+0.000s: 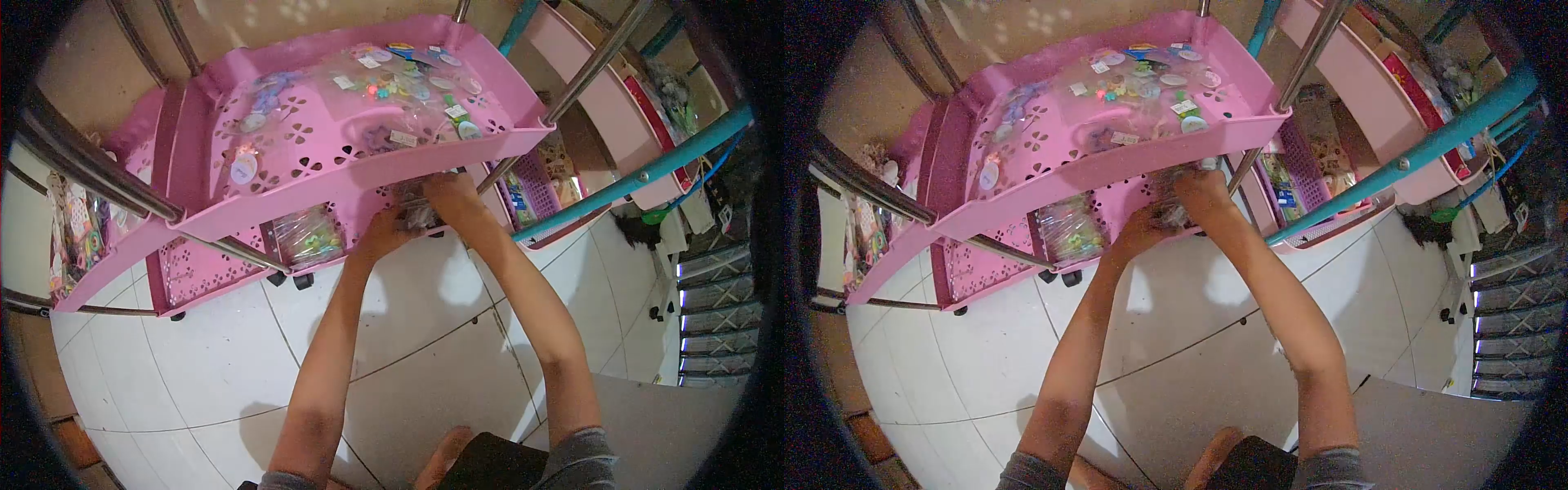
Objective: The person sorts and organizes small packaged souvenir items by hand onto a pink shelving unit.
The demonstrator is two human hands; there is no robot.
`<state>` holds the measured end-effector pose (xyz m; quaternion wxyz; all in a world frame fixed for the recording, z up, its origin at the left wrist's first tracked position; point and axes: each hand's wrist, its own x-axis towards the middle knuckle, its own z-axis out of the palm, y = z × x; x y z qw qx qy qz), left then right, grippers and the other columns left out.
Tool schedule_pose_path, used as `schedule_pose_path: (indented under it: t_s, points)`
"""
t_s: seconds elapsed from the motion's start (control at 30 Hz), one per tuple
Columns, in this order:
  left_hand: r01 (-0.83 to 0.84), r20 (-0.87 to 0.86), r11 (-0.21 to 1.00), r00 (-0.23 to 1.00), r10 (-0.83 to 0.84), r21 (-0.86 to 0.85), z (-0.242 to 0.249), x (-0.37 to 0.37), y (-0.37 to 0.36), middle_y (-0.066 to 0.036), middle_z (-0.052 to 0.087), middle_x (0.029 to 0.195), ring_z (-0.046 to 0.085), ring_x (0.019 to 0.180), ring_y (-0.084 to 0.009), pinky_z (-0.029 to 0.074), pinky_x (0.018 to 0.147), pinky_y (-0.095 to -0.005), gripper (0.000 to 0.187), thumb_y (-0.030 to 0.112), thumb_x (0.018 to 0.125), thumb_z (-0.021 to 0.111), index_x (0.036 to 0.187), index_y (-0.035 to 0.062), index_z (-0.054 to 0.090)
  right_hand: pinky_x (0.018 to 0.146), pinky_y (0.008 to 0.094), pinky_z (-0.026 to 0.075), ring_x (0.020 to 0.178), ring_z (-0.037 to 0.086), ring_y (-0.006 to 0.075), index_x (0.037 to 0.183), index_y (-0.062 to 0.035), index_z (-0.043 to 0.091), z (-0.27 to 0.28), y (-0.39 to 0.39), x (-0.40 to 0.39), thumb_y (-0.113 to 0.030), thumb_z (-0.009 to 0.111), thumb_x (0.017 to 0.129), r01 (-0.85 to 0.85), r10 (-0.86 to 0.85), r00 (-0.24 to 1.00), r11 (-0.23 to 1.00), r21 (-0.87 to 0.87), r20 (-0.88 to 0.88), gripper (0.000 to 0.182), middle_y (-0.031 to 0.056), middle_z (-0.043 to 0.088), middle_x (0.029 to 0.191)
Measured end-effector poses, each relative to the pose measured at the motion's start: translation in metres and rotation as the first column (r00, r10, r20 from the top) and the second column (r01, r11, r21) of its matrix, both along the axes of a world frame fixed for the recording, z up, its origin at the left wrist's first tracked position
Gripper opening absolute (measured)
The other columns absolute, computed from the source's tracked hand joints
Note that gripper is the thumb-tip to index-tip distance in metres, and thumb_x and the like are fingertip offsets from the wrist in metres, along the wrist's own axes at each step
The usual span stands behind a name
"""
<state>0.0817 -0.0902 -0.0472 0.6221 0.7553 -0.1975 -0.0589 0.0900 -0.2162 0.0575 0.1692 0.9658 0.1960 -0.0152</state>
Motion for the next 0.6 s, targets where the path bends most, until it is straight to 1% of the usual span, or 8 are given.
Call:
schedule_pose_path:
  t_s: [0.07, 0.13, 0.17, 0.2, 0.33, 0.4, 0.53, 0.6]
  points:
    - [0.165, -0.252, 0.97, 0.961, -0.118, 0.176, 0.007, -0.001, 0.008, -0.014, 0.056, 0.088, 0.055, 0.081, -0.0238, 0.042, 0.072, -0.0331, 0.045, 0.018, 0.059, 0.063, 0.099, 0.0035, 0.049, 0.052, 0.0296, 0.046, 0.067, 0.059, 0.0177, 0.07, -0.01, 0.059, 0.001, -0.007, -0.002, -0.008, 0.051, 0.067, -0.086, 0.085, 0.996, 0.995, 0.045, 0.034, 0.01, 0.0057, 0.059, 0.077]
    - [0.173, -0.262, 0.952, 0.959, -0.105, 0.253, 0.028, -0.005, 0.008, -0.014, 0.056, 0.088, 0.055, 0.081, -0.0234, 0.042, 0.072, -0.0327, 0.047, 0.017, 0.058, 0.064, 0.1, 0.0034, 0.048, 0.052, 0.0291, 0.046, 0.067, 0.059, 0.0174, 0.071, -0.0098, 0.059, 0.008, -0.005, -0.004, -0.008, 0.05, 0.067, -0.169, 0.163, 0.984, 0.982, 0.085, 0.074, 0.01, 0.0061, 0.059, 0.077]
    - [0.179, -0.265, 0.927, 0.96, -0.09, 0.331, 0.034, -0.006, 0.007, -0.014, 0.056, 0.087, 0.055, 0.081, -0.023, 0.042, 0.073, -0.0322, 0.049, 0.016, 0.057, 0.065, 0.101, 0.0033, 0.048, 0.052, 0.0296, 0.047, 0.07, 0.059, 0.0177, 0.072, -0.009, 0.059, 0.014, 0.002, -0.004, -0.008, 0.05, 0.067, -0.081, 0.082, 0.995, 0.996, 0.027, -0.06, 0.01, 0.0068, 0.059, 0.079]
    - [0.18, -0.264, 0.927, 0.96, -0.093, 0.328, 0.03, -0.006, 0.006, -0.014, 0.056, 0.087, 0.055, 0.081, -0.023, 0.042, 0.073, -0.0322, 0.049, 0.016, 0.057, 0.065, 0.101, 0.0033, 0.048, 0.052, 0.0301, 0.047, 0.072, 0.059, 0.018, 0.073, -0.0082, 0.059, 0.018, 0.005, -0.004, -0.009, 0.05, 0.068, 0.002, -0.009, 0.982, 0.999, -0.041, -0.187, 0.01, 0.0074, 0.059, 0.08]
    - [0.083, -0.053, 0.987, 0.996, -0.076, 0.137, -0.009, -0.007, 0.006, -0.014, 0.056, 0.086, 0.055, 0.079, -0.0234, 0.042, 0.072, -0.0321, 0.047, 0.017, 0.059, 0.064, 0.101, 0.0027, 0.048, 0.053, 0.0318, 0.047, 0.077, 0.058, 0.0203, 0.082, -0.0065, 0.059, 0.0, 0.003, 0.004, -0.01, 0.049, 0.069, 0.034, -0.038, 0.983, 0.999, -0.023, -0.181, 0.016, 0.0109, 0.057, 0.087]
    - [0.047, -0.032, 0.995, 0.999, -0.044, 0.093, -0.011, -0.007, 0.003, -0.014, 0.057, 0.085, 0.055, 0.08, -0.0237, 0.042, 0.072, -0.0323, 0.046, 0.018, 0.06, 0.063, 0.101, 0.0025, 0.048, 0.057, 0.0335, 0.047, 0.088, 0.054, 0.022, 0.097, -0.0066, 0.053, -0.012, 0.003, 0.01, -0.013, 0.047, 0.071, 0.04, -0.041, 0.999, 0.998, 0.057, 0.023, 0.027, 0.0129, 0.052, 0.1]
    - [0.042, -0.135, 0.993, 0.991, -0.027, 0.112, 0.001, -0.002, -0.002, -0.01, 0.052, 0.098, 0.05, 0.088, -0.0179, 0.041, 0.077, -0.03, 0.051, 0.023, 0.064, 0.065, 0.105, 0.0005, 0.044, 0.072, 0.0373, 0.043, 0.097, 0.049, 0.0229, 0.11, -0.0075, 0.044, -0.028, 0.005, 0.022, -0.017, 0.044, 0.074, 0.139, -0.145, 0.985, 0.988, 0.069, 0.088, 0.037, 0.0123, 0.044, 0.111]
    - [0.044, -0.11, 0.987, 0.994, -0.027, 0.152, -0.006, 0.001, -0.003, -0.01, 0.051, 0.1, 0.05, 0.089, -0.0175, 0.041, 0.077, -0.0294, 0.053, 0.026, 0.065, 0.065, 0.107, 0.0009, 0.042, 0.08, 0.0377, 0.036, 0.101, 0.045, 0.0231, 0.112, -0.0071, 0.042, -0.021, 0.003, 0.023, -0.018, 0.043, 0.075, 0.19, -0.192, 0.981, 0.92, 0.344, -0.029, 0.039, 0.012, 0.043, 0.113]
